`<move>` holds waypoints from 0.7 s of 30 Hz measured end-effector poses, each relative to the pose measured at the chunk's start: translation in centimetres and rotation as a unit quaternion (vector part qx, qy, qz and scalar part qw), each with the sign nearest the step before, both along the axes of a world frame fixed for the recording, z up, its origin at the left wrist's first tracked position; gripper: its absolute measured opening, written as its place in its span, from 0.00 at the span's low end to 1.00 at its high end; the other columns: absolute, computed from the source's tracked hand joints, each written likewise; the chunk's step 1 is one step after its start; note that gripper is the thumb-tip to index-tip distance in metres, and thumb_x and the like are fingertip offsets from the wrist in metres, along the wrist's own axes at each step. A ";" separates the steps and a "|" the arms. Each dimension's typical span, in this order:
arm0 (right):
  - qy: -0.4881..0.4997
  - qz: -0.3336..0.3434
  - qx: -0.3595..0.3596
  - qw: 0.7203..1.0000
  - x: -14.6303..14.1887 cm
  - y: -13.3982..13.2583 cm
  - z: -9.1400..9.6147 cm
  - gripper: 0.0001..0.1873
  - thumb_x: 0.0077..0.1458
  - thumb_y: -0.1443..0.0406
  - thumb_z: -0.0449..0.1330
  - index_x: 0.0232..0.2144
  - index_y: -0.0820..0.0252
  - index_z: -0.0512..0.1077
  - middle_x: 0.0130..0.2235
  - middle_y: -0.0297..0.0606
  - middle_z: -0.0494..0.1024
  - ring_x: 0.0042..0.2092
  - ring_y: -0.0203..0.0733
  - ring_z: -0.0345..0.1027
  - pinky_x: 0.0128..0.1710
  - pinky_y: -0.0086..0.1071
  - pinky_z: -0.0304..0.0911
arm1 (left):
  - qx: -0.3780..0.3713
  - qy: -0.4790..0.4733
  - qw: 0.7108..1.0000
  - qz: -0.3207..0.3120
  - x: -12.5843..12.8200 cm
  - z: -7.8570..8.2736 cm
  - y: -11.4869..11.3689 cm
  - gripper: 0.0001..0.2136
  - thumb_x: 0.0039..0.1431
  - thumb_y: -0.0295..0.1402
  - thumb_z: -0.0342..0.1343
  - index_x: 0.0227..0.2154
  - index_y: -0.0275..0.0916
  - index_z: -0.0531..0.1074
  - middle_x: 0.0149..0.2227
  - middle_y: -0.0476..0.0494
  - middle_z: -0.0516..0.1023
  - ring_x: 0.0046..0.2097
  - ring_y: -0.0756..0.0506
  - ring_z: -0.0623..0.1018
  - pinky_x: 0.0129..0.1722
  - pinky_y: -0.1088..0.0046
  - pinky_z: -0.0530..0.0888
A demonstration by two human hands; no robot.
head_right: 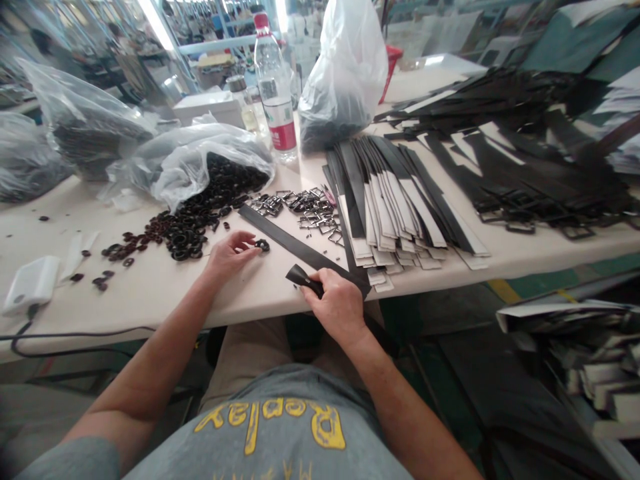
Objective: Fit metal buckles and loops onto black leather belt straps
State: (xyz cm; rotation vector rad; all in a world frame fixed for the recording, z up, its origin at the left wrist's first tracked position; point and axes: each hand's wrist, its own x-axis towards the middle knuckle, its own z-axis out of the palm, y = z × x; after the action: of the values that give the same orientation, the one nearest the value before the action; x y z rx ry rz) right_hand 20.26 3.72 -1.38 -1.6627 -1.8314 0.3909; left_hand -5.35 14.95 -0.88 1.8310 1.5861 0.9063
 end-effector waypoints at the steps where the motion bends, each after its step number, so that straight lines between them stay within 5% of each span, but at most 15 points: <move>1: 0.000 0.002 0.000 1.000 0.0 0.0 0.0 0.05 0.56 0.63 0.64 0.36 0.56 0.75 0.36 0.38 0.80 0.39 0.49 0.76 0.38 0.34 0.65 | 0.004 0.006 1.000 0.001 0.1 0.0 0.0 0.18 0.48 0.41 0.65 0.41 0.39 0.76 0.38 0.44 0.81 0.31 0.48 0.76 0.34 0.72 0.72; 8: 0.009 0.008 0.006 1.000 0.1 0.0 0.0 0.06 0.56 0.65 0.66 0.37 0.58 0.75 0.37 0.37 0.80 0.40 0.50 0.76 0.38 0.35 0.65 | 0.026 0.066 0.997 -0.032 -0.1 0.1 0.4 0.08 0.52 0.39 0.63 0.30 0.40 0.79 0.31 0.48 0.76 0.31 0.48 0.74 0.35 0.71 0.71; 15: 0.011 0.011 0.015 1.000 0.2 0.0 -0.1 0.07 0.55 0.66 0.68 0.37 0.58 0.75 0.36 0.37 0.80 0.39 0.50 0.76 0.37 0.35 0.65 | 0.055 0.112 0.990 -0.067 -0.5 -0.1 0.4 0.12 0.59 0.33 0.54 0.40 0.40 0.81 0.33 0.46 0.78 0.32 0.48 0.74 0.35 0.71 0.70; 21: 0.015 0.012 0.016 1.000 0.2 0.2 -0.2 0.07 0.54 0.67 0.68 0.36 0.59 0.75 0.36 0.36 0.80 0.38 0.50 0.76 0.37 0.35 0.65 | 0.081 0.139 0.986 -0.042 0.0 0.1 0.3 0.09 0.58 0.38 0.58 0.33 0.39 0.80 0.32 0.46 0.77 0.30 0.48 0.75 0.36 0.70 0.71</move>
State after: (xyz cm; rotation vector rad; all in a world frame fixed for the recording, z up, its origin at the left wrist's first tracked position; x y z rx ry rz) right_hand 20.42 3.89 -1.58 -1.6064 -1.8281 0.3924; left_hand -5.37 15.26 -0.80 2.2013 1.6236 0.7876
